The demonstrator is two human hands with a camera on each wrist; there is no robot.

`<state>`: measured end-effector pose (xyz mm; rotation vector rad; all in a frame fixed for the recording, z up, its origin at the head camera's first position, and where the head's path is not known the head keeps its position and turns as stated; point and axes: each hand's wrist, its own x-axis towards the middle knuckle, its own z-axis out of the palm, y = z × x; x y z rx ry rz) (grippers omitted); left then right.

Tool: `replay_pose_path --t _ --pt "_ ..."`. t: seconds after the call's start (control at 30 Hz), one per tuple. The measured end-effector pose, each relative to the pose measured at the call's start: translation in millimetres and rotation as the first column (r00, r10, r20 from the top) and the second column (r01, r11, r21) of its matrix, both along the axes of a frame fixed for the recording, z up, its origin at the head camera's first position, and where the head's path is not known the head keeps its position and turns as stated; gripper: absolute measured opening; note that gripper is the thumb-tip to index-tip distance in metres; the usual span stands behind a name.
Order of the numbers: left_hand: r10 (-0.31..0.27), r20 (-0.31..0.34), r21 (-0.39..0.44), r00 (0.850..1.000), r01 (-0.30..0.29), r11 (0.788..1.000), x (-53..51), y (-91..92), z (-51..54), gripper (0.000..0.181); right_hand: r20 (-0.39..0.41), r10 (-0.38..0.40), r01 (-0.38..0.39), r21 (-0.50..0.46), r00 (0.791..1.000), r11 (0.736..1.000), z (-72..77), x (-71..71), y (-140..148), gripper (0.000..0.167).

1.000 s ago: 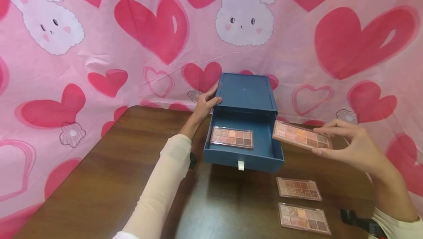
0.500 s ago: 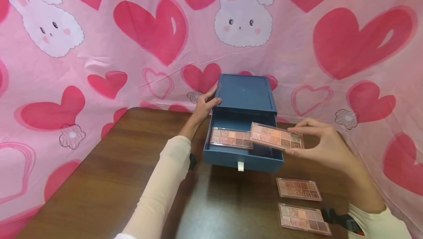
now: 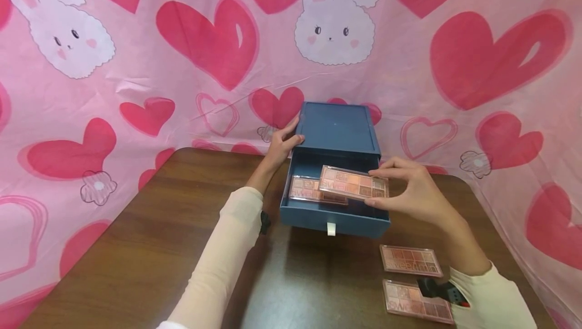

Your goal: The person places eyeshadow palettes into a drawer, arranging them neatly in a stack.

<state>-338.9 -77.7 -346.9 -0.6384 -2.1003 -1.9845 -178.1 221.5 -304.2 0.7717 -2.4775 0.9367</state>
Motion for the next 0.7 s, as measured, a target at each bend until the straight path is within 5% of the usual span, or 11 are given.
replay_pose_path --t 0.17,0.7 --pt "-0.006 0.011 0.003 1.000 0.006 1.000 1.1 0.3 1.2 0.066 0.040 0.017 -0.017 0.004 0.999 1.000 1.4 -6.2 -11.6 0.055" --pt "-0.009 0.025 -0.002 1.000 0.009 1.000 2.1 -0.2 1.4 0.067 0.144 0.046 -0.079 0.233 0.988 0.969 7.4 -24.5 -43.0 0.056"
